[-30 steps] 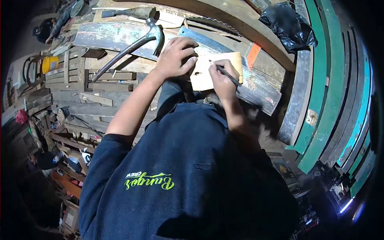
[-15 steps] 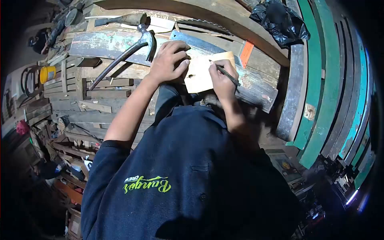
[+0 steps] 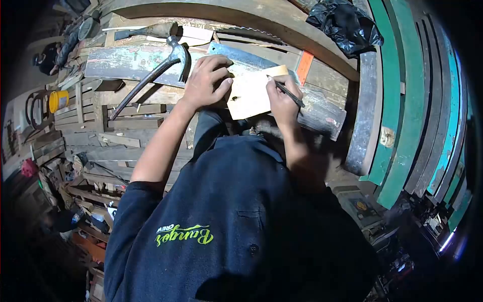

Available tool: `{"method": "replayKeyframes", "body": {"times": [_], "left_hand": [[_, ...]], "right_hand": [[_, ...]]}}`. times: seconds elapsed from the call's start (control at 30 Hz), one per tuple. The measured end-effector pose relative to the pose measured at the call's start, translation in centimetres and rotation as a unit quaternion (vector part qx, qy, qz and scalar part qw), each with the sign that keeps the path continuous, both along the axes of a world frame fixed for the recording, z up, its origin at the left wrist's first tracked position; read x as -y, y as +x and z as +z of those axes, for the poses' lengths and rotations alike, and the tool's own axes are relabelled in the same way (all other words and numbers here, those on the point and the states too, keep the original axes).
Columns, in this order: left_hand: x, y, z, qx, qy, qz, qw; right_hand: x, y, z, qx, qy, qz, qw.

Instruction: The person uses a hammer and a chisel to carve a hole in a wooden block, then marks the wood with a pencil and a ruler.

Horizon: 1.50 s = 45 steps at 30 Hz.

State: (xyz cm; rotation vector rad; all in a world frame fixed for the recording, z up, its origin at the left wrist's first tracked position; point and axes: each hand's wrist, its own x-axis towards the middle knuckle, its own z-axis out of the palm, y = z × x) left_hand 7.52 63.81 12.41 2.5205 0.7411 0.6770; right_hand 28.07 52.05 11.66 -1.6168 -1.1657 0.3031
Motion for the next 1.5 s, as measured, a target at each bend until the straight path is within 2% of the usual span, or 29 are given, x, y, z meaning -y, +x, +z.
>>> {"method": "replayKeyframes", "body": {"times": [0.07, 0.13, 0.2, 0.23, 0.37, 0.53, 0.6, 0.67, 0.77, 0.93, 1.2, 1.27, 1.3, 1.33, 1.4, 1.5], "left_hand": [[0.0, 0.0, 0.0, 0.007, 0.005, 0.000, 1.000], [0.0, 0.1, 0.0, 0.008, 0.012, -0.002, 1.000], [0.0, 0.1, 0.0, 0.009, 0.012, -0.004, 1.000], [0.0, 0.1, 0.0, 0.011, 0.012, -0.004, 1.000], [-0.1, 0.2, -0.4, 0.009, -0.002, 0.019, 1.000], [-0.1, 0.4, -0.2, 0.011, 0.006, 0.029, 1.000], [0.2, 0.3, 0.7, -0.005, 0.022, -0.008, 1.000], [0.1, 0.0, 0.6, -0.046, 0.029, -0.056, 0.997], [0.3, -0.3, 0.7, -0.054, 0.037, -0.074, 0.995], [0.3, -0.4, 0.9, -0.097, 0.025, -0.095, 0.990], [0.1, -0.4, 0.4, -0.081, 0.022, -0.083, 0.993], [0.2, -0.3, 0.9, -0.087, 0.021, -0.090, 0.992], [0.1, -0.2, 0.8, -0.080, 0.022, -0.093, 0.992], [0.1, -0.2, 0.8, -0.079, 0.022, -0.093, 0.992], [0.2, -0.1, 0.8, -0.087, 0.021, -0.088, 0.992], [0.2, -0.2, 0.9, -0.085, 0.017, -0.085, 0.993]], "right_hand": [[0.1, -0.1, -0.3, -0.030, -0.013, 0.002, 0.999], [0.2, 0.6, -0.6, 0.012, 0.007, -0.005, 1.000], [0.4, 1.0, -1.1, -0.063, -0.018, -0.044, 0.997], [0.2, 0.8, -1.4, -0.147, 0.052, -0.057, 0.986], [1.0, 1.8, -2.6, -0.316, 0.055, -0.105, 0.941], [1.7, 0.8, -2.2, -0.336, 0.052, -0.128, 0.932], [1.7, 0.7, -2.3, -0.299, 0.066, -0.127, 0.943], [1.8, 0.6, -2.2, -0.313, 0.053, -0.133, 0.939], [1.6, 0.5, -1.8, -0.344, 0.067, -0.124, 0.928], [1.6, 0.5, -1.8, -0.322, 0.059, -0.117, 0.938], [1.6, 1.0, -1.5, -0.279, 0.072, -0.079, 0.954], [1.7, 1.2, -0.7, -0.203, -0.003, -0.026, 0.979], [1.6, 1.2, -0.4, -0.115, -0.017, -0.025, 0.993], [1.4, 1.1, -0.2, -0.107, -0.045, -0.024, 0.993], [0.7, 0.8, 0.1, -0.038, -0.021, -0.021, 0.999], [0.3, 0.5, -0.1, -0.013, -0.041, -0.005, 0.999]]}}
